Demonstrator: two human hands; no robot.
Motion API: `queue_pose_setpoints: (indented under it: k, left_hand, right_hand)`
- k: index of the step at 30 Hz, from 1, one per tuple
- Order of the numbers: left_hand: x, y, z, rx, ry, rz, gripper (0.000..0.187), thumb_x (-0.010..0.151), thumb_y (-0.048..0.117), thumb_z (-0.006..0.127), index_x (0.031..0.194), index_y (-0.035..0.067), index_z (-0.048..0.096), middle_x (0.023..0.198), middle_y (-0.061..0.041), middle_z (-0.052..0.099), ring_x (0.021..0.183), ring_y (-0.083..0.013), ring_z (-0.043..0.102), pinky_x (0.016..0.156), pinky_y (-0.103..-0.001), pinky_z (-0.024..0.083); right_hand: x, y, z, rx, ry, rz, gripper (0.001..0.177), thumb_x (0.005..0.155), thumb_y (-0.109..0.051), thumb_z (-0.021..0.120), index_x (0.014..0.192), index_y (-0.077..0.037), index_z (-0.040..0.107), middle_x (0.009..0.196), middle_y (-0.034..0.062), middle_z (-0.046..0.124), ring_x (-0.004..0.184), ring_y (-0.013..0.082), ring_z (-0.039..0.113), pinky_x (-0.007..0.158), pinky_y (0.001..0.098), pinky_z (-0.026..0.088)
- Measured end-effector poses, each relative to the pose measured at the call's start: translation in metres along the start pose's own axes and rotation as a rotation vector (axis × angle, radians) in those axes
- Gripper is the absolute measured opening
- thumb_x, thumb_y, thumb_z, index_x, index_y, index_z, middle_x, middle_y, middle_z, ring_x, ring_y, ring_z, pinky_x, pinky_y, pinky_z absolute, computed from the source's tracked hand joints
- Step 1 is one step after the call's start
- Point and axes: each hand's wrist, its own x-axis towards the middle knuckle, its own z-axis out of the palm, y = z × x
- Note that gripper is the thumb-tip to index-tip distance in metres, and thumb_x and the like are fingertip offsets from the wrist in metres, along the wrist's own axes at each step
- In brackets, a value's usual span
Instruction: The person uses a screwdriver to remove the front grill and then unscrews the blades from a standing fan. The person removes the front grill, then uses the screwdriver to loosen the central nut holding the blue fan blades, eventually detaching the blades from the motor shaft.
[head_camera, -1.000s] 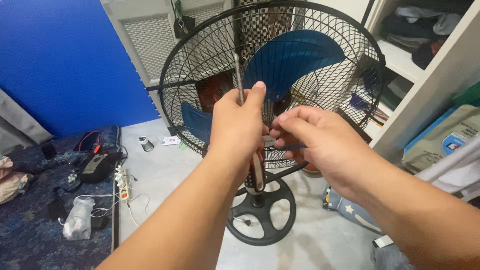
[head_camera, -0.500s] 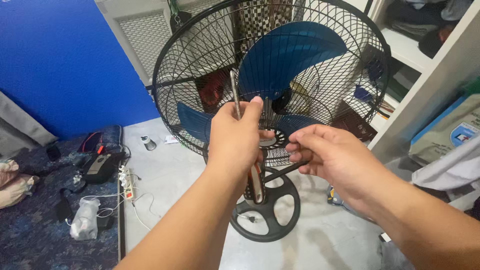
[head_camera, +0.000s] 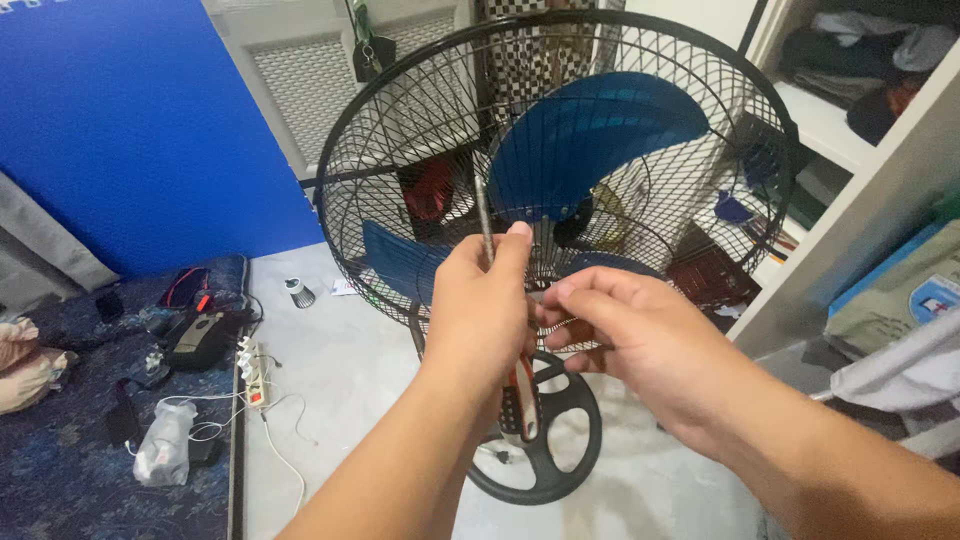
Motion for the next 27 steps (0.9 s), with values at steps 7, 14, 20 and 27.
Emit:
queue_pose_setpoints:
  k: [7, 14, 20, 27]
  left_hand:
    - [0.011, -0.003, -0.006, -0.164, -0.104, -0.012, 0.042, 0.099, 0.041, 0.052, 0.111, 0.004, 0.068, 0.080, -0.007, 0.064, 0.060, -0.0118, 0.055, 0.052, -0.028, 0.046]
    - [0.004, -0.002, 0.009, -0.182, -0.194, -0.057, 0.041, 0.098, 0.042, 0.051, 0.108, 0.005, 0.068, 0.081, -0.006, 0.065, 0.058, -0.0117, 0.056, 0.049, -0.030, 0.049]
    - [-0.005, -0.002, 0.044, -0.045, -0.091, 0.000, 0.038, 0.097, 0.040, 0.064, 0.104, 0.004, 0.069, 0.064, -0.009, 0.057, 0.045, -0.0148, 0.048, 0.038, -0.033, 0.036]
    - [0.000, -0.016, 0.077, 0.025, 0.242, 0.127, 0.043, 0.086, 0.039, 0.067, 0.105, 0.002, 0.059, 0.072, -0.006, 0.066, 0.051, -0.0151, 0.064, 0.045, -0.029, 0.049]
  right_hand:
    - [-0.004, -0.012, 0.015, -0.039, -0.011, 0.014, 0.030, 0.099, -0.036, 0.055, 0.112, -0.009, 0.063, 0.097, 0.0030, 0.071, 0.090, 0.0126, 0.067, 0.077, 0.0325, 0.054]
    - [-0.016, -0.013, 0.002, -0.057, -0.025, -0.011, 0.036, 0.097, -0.038, 0.058, 0.123, -0.013, 0.061, 0.098, 0.0036, 0.070, 0.088, 0.0129, 0.067, 0.077, 0.0316, 0.054]
    - [-0.021, -0.017, -0.040, -0.003, 0.141, -0.044, 0.032, 0.092, -0.030, 0.061, 0.115, -0.009, 0.064, 0.097, 0.0043, 0.071, 0.088, 0.0143, 0.068, 0.076, 0.0329, 0.057]
    - [-0.011, -0.003, -0.097, 0.149, 0.423, -0.121, 0.021, 0.093, -0.023, 0.060, 0.108, -0.008, 0.060, 0.100, 0.0026, 0.067, 0.094, 0.0163, 0.068, 0.077, 0.0343, 0.055]
